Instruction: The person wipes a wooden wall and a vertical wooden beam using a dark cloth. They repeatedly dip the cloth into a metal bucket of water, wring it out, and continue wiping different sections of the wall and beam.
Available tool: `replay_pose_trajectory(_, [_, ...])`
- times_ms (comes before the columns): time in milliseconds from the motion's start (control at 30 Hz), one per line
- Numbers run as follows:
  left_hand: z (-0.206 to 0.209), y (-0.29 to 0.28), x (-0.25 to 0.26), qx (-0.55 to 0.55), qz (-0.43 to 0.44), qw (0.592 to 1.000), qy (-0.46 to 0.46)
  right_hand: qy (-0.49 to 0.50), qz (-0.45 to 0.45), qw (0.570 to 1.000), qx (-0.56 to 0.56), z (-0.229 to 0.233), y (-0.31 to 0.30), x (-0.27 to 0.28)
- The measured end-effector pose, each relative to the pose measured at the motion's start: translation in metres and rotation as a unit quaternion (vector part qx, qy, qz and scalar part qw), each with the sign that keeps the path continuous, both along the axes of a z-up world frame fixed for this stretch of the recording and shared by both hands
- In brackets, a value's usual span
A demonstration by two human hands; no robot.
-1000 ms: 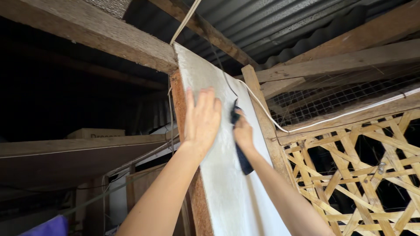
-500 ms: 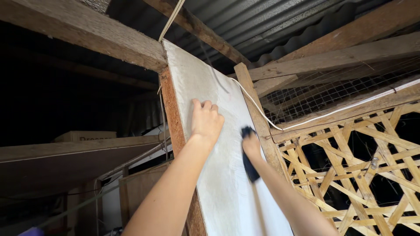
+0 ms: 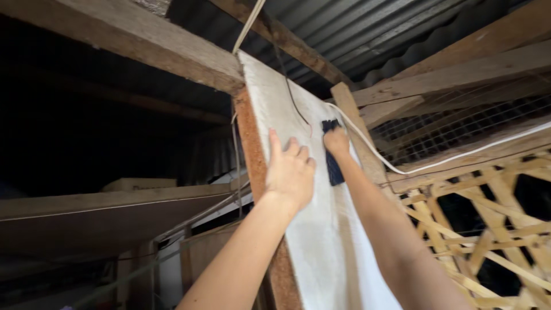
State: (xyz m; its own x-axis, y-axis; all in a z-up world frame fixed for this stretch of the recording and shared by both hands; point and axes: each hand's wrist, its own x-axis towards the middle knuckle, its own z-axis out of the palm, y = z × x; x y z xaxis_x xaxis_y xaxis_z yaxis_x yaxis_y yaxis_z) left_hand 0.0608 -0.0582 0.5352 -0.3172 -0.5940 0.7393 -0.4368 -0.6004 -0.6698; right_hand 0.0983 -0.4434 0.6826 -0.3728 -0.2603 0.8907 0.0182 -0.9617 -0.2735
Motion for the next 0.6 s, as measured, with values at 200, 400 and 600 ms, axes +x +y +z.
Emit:
replay_pose_trajectory(200, [0.002, 0.008, -0.003, 0.027, -0.018, 0.999, 0.043, 0.010, 0.025, 0.988, -0.154, 0.070, 0.055, 0.024])
replay_pose_trajectory(400, [0.002, 0.007, -0.001, 0.028, -0.042, 0.998, 0.036, 0.014, -0.027, 0.995, 0.092, -0.024, -0.077, 0.009])
replay_pose_trajectory(600, [0.001, 0.010, -0.005, 0.027, -0.037, 0.998, 0.036, 0.016, -0.034, 0.999, 0.028, -0.020, -0.046, -0.001])
